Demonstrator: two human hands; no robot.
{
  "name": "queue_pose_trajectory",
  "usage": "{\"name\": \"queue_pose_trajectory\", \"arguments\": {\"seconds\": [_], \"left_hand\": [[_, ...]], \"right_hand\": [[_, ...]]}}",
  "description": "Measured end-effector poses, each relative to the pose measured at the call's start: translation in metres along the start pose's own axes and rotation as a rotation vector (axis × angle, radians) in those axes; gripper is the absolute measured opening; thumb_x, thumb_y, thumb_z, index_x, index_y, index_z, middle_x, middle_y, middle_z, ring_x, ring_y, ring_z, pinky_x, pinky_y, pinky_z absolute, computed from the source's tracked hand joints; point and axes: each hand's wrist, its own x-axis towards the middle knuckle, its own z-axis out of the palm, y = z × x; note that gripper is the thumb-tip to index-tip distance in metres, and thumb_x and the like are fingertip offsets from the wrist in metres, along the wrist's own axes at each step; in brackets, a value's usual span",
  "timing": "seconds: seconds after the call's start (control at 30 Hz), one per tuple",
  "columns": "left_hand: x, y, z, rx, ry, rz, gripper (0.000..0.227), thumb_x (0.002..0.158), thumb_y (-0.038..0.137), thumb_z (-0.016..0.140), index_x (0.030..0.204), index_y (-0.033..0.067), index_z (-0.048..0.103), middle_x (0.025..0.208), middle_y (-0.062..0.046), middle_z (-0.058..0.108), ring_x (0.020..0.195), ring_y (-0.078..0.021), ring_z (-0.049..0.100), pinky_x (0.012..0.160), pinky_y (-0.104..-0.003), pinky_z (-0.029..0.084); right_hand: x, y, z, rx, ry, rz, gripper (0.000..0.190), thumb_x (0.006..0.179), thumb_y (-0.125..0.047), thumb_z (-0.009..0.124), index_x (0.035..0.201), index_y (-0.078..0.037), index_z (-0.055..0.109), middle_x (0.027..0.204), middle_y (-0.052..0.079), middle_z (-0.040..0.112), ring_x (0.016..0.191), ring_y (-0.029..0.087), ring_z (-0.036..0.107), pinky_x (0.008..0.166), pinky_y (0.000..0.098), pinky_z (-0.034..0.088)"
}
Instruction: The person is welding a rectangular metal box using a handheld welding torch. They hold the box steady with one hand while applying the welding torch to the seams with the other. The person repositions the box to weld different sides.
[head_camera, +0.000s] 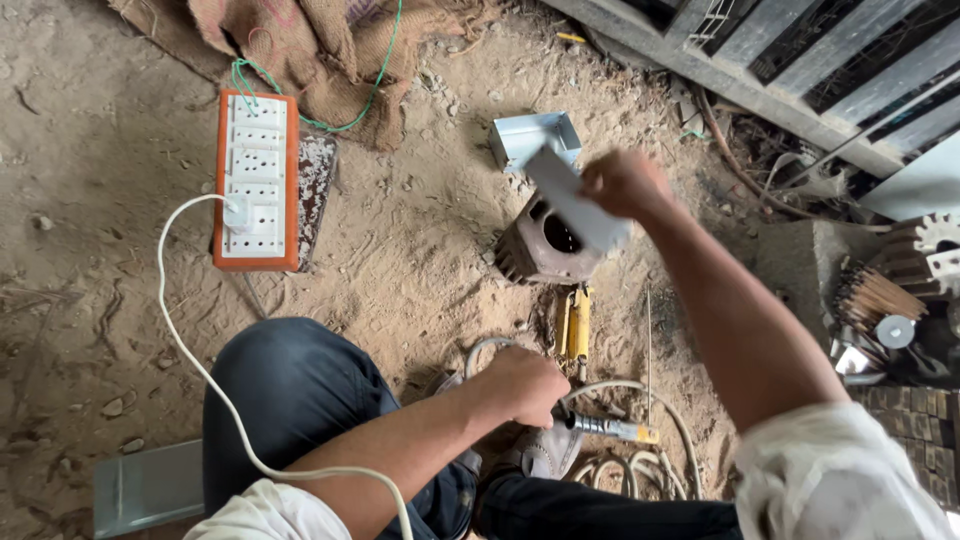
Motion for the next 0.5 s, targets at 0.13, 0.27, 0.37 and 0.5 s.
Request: {"name": "queue_pose_trajectory", "arguments": {"seconds": [0.13,0.27,0.37,0.5], "left_hand": [[0.005,-0.004,0.000,0.007,0.050,0.034,0.040,0.085,0.044,0.077,0.110,0.0127,0.073,0.090,-0.005,0.071,0.081,-0.0180,0.069,0.075,-0.038,0.061],[-0.004,-0.005,-0.005,0.046,0.042,0.011,0.039,0.086,0.043,0.077,0.109,0.0113,0.072,0.094,-0.006,0.069,0.083,-0.0200,0.064,0.079,-0.041,0.057],[-0.005,0.001,-0.015,0.024,-0.064,-0.007,0.038,0.091,0.043,0.071,0.111,0.0098,0.069,0.092,-0.007,0.067,0.081,-0.0200,0.066,0.075,-0.040,0.059],[-0.006,0.007,-0.021,0.078,-0.149,-0.005,0.041,0.096,0.042,0.067,0.114,0.0054,0.068,0.087,-0.008,0.066,0.078,-0.0200,0.066,0.070,-0.040,0.058]], "right_hand": [[0.031,-0.006,-0.007,0.020,0.721,-0.295,0.021,0.096,-0.022,0.072,0.116,-0.020,0.078,0.103,0.005,0.079,0.076,0.017,0.072,0.061,0.0334,0.058],[0.022,-0.020,0.010,0.172,0.806,-0.420,0.020,0.104,-0.010,0.065,0.120,-0.011,0.077,0.110,0.012,0.078,0.065,0.016,0.070,0.045,0.0276,0.056],[-0.023,-0.008,0.020,0.080,0.863,-0.716,0.018,0.102,-0.012,0.071,0.118,-0.004,0.075,0.109,0.013,0.078,0.083,0.019,0.075,0.059,0.0260,0.061],[-0.100,0.031,0.032,0.173,0.644,-0.699,0.019,0.101,-0.016,0.070,0.115,-0.003,0.073,0.108,0.015,0.077,0.076,0.019,0.076,0.063,0.0263,0.064]]}}
